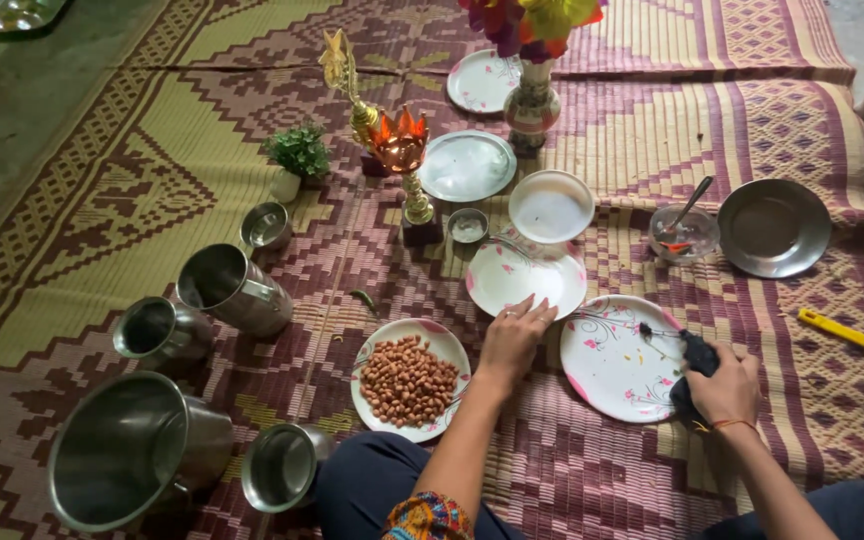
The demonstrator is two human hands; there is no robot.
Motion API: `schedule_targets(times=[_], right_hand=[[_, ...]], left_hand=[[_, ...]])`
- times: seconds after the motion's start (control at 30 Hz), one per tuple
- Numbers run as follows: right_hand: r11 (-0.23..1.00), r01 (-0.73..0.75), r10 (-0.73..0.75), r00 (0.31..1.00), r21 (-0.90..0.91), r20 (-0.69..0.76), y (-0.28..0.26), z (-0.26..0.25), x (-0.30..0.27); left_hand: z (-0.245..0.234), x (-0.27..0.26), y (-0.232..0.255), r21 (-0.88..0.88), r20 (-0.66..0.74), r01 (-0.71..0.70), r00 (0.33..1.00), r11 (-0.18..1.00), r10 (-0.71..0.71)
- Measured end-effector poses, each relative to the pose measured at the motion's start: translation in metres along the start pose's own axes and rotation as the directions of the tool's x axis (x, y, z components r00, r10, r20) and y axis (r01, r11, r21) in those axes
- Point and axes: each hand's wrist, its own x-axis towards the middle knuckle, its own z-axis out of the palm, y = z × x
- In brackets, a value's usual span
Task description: The person wipes metal spoons and plates with a dark cloth while sitting on a mat. They then place the cleaned items onto a nearby table where other dishes are arranged.
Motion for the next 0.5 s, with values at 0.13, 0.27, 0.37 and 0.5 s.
schedule_targets(times=[0.13, 0.27, 0.37, 0.5], right_hand=[[1.0, 0.03, -0.03, 0.999, 0.005, 0.039, 0.018, 0.018, 0.017], [0.994, -0.005, -0.014, 0.984, 0.106, 0.177, 0.026, 0.005, 0.036], [0.935, -0.074, -0.018, 0.967, 0.346, 0.255, 0.011, -0.032, 0.039], [0.875, 0.003, -0.112, 0.974, 0.483, 0.196, -0.031, -0.112, 0.025]], left_hand=[[0.004, -0.003, -0.006, 0.056, 0.124, 0.045, 0.991, 0.997, -0.051], [0.003, -0.001, 0.001, 0.186, 0.155, 0.039, 0.986, 0.982, -0.069], [-0.001, 0.002, 0.008, 0.026, 0.158, 0.102, 0.982, 0.994, -0.105], [-0.004, 0.007, 0.027, -0.038, 0.115, 0.089, 0.99, 0.995, -0.084]])
